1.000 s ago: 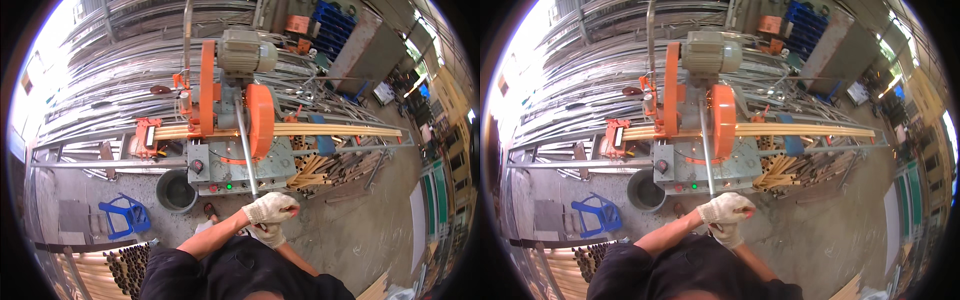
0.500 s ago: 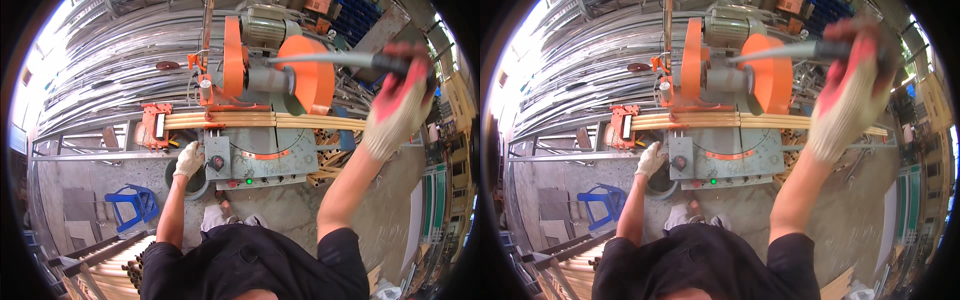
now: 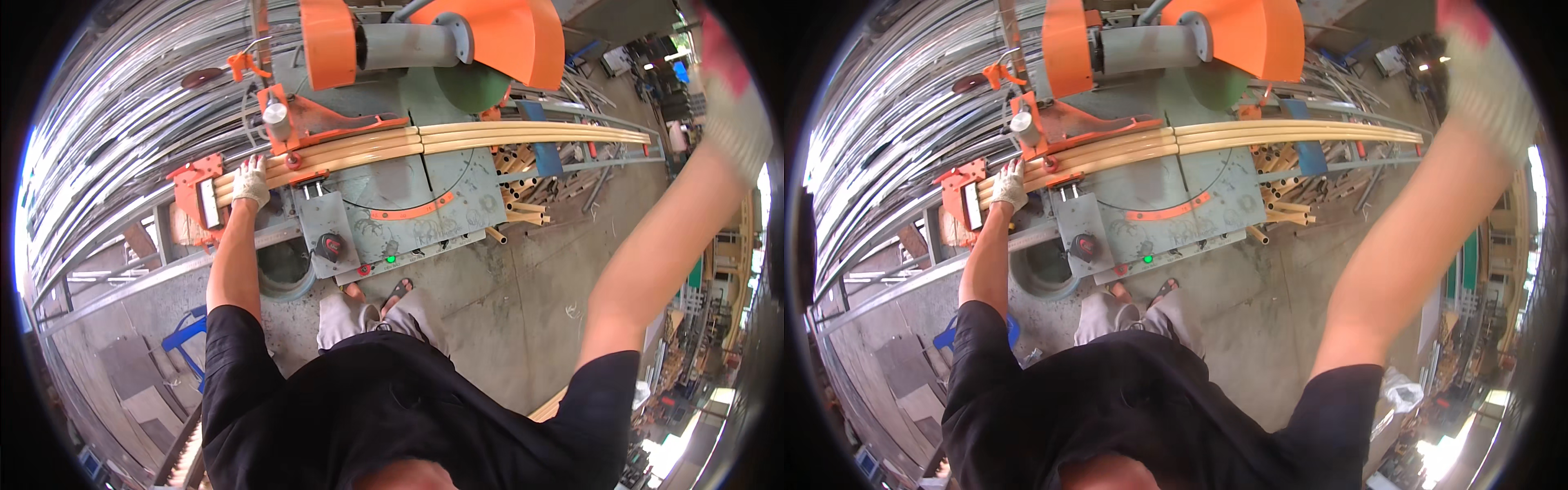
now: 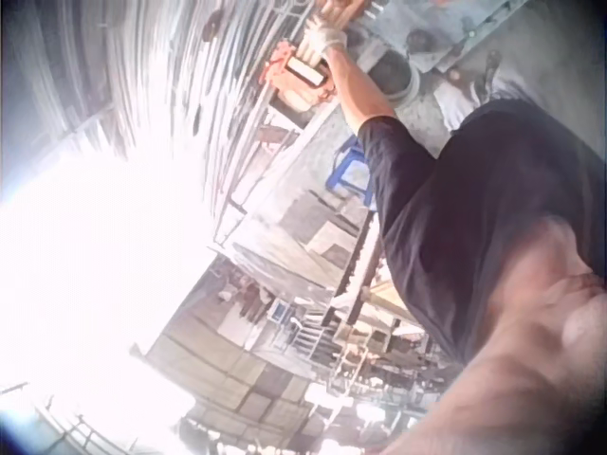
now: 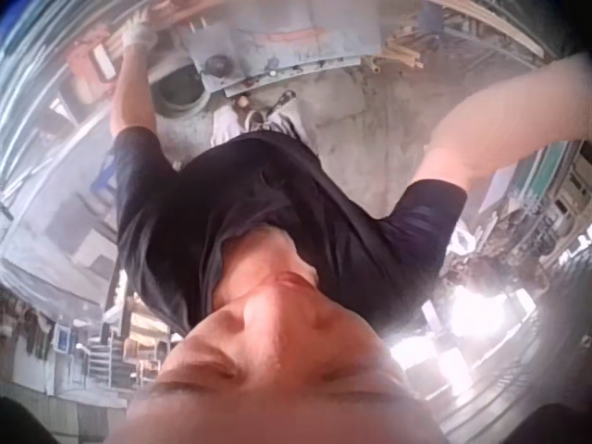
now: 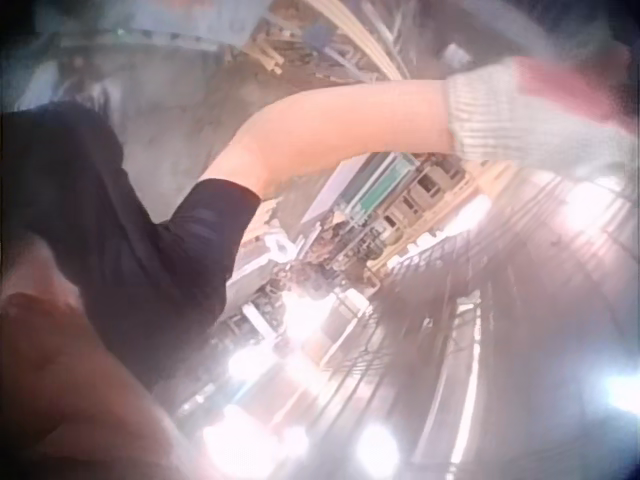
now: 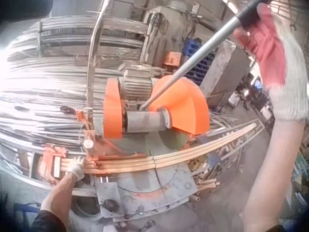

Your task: The person uses a circular saw machine to cut metal pipes, placing them on the machine bed, lowering the saw blade to cut them, and then moving the cut sections to a storage rack.

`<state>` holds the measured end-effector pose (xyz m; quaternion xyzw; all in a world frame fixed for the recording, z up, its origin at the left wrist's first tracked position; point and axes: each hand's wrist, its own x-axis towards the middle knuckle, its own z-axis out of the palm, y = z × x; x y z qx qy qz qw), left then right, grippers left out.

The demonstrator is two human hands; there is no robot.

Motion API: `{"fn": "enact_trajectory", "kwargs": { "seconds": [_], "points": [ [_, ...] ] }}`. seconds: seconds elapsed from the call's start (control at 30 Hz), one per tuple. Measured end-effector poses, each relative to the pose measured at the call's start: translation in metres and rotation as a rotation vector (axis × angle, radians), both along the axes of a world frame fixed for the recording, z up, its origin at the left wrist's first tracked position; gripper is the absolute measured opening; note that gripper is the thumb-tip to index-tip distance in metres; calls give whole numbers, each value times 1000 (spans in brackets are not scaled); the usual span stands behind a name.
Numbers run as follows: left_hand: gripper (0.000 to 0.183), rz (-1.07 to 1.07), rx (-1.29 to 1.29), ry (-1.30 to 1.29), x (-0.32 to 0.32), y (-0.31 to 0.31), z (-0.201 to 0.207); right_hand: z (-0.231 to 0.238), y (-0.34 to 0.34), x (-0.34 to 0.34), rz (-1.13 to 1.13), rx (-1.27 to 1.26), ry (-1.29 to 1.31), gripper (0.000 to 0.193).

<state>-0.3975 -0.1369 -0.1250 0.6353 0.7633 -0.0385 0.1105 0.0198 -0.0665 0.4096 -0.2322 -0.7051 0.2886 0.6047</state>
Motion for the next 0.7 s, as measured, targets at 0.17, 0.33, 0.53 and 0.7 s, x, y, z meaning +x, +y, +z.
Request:
{"fn": "enact_trajectory", "kwargs": {
  "seconds": [0.17, 0.33, 0.53, 0.7],
  "points": [
    [81, -30, -113, 70, -30, -4, 2, -212, -47, 29, 356, -1113, -608, 19],
    [78, -120, -142, 58, 0, 25, 23, -550, -146, 107, -300, -1107, -1415, 36],
    [72, -37, -86, -58, -27, 8, 6, -604, -150, 64, -392, -1186, -1478, 35],
    [68, -97, -77, -81, -22, 18, 13, -624, -152, 85, -404, -1312, -1235, 40]
  ]
}}
